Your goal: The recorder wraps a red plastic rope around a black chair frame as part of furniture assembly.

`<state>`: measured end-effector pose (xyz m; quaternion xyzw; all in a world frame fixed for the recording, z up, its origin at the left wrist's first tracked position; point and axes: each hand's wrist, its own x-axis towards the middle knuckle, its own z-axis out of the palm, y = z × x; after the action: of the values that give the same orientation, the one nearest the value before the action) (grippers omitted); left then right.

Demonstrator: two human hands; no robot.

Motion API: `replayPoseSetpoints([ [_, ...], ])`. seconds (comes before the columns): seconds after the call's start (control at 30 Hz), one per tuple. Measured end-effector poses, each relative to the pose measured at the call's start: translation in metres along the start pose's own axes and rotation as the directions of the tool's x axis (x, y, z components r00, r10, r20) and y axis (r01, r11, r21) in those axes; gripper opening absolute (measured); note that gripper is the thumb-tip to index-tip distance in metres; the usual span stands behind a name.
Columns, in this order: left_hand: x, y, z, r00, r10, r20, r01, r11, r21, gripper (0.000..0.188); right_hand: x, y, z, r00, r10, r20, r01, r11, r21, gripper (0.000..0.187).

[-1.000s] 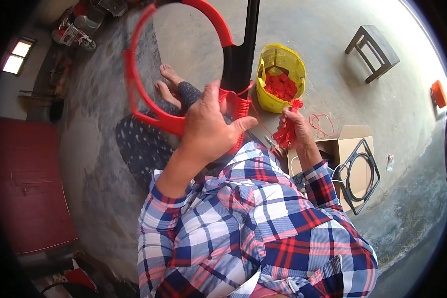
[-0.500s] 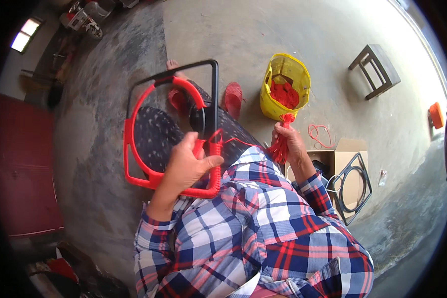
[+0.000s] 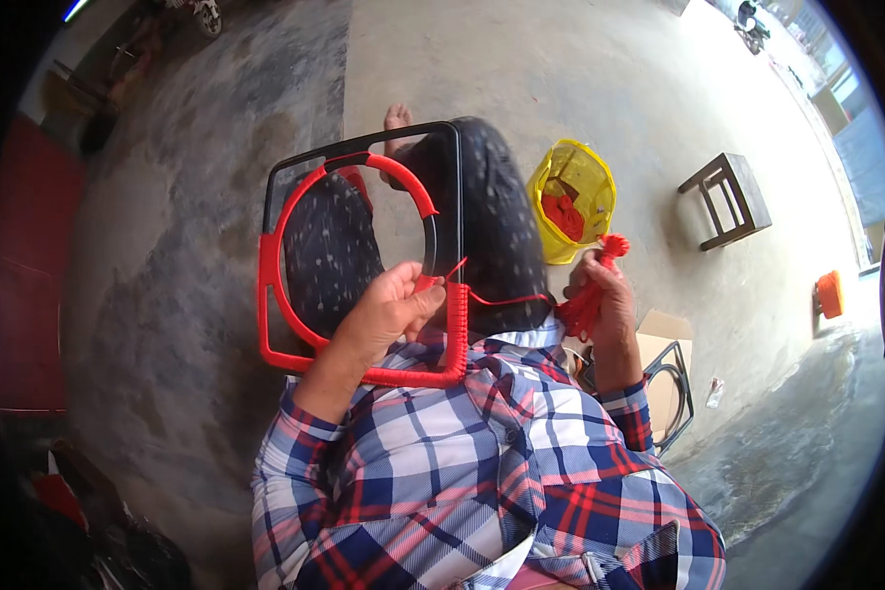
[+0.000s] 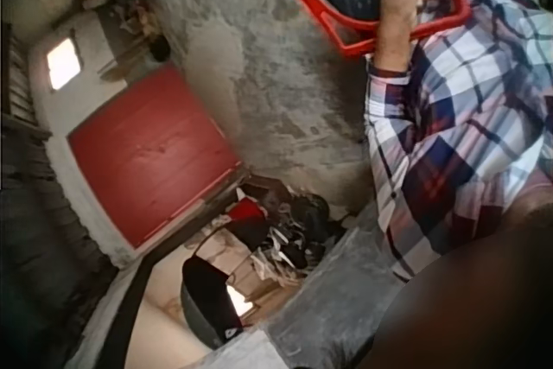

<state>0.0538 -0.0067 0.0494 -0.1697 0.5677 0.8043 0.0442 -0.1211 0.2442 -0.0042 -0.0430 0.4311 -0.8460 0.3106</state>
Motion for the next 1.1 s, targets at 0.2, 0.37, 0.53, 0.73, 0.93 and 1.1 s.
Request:
replayPoseSetpoints([
  [0.2,0.007,-0.003,-0.007,0.995,-0.045,0.088,0.055,0.991,-0.119,0.021,-0.008,-0.029,0.012,0.992,-0.122,0.042,0.122,0.993,0.01,0.013],
  [0.37,0.012,-0.003,-0.002,0.991,-0.079,0.105,0.089,0.991,-0.096,0.016,-0.016,-0.022,0.015,0.995,-0.09,0.041,0.086,0.993,0.079,0.013],
  [0.53,0.014,0.003,0.003,0.987,-0.128,0.093,0.124,0.991,0.052,0.014,-0.034,-0.013,0.027,1.0,-0.02,-0.019,0.02,1.0,0.016,0.011],
  [0.73,0.022,0.0,0.009,0.993,-0.11,0.044,0.109,0.994,0.027,0.009,-0.05,-0.001,0.043,0.994,0.103,0.038,-0.094,0.974,-0.204,0.013],
  [0.93,0.027,-0.012,0.011,0.985,-0.173,0.019,0.173,0.985,-0.01,0.012,-0.054,0.012,0.067,0.942,0.334,0.021,-0.31,0.894,-0.324,0.022],
  [1.1,0.034,-0.008,0.015,0.99,-0.142,0.006,0.142,0.99,0.002,0.014,-0.025,0.028,0.069,0.938,0.339,0.076,-0.317,0.925,-0.207,0.023],
])
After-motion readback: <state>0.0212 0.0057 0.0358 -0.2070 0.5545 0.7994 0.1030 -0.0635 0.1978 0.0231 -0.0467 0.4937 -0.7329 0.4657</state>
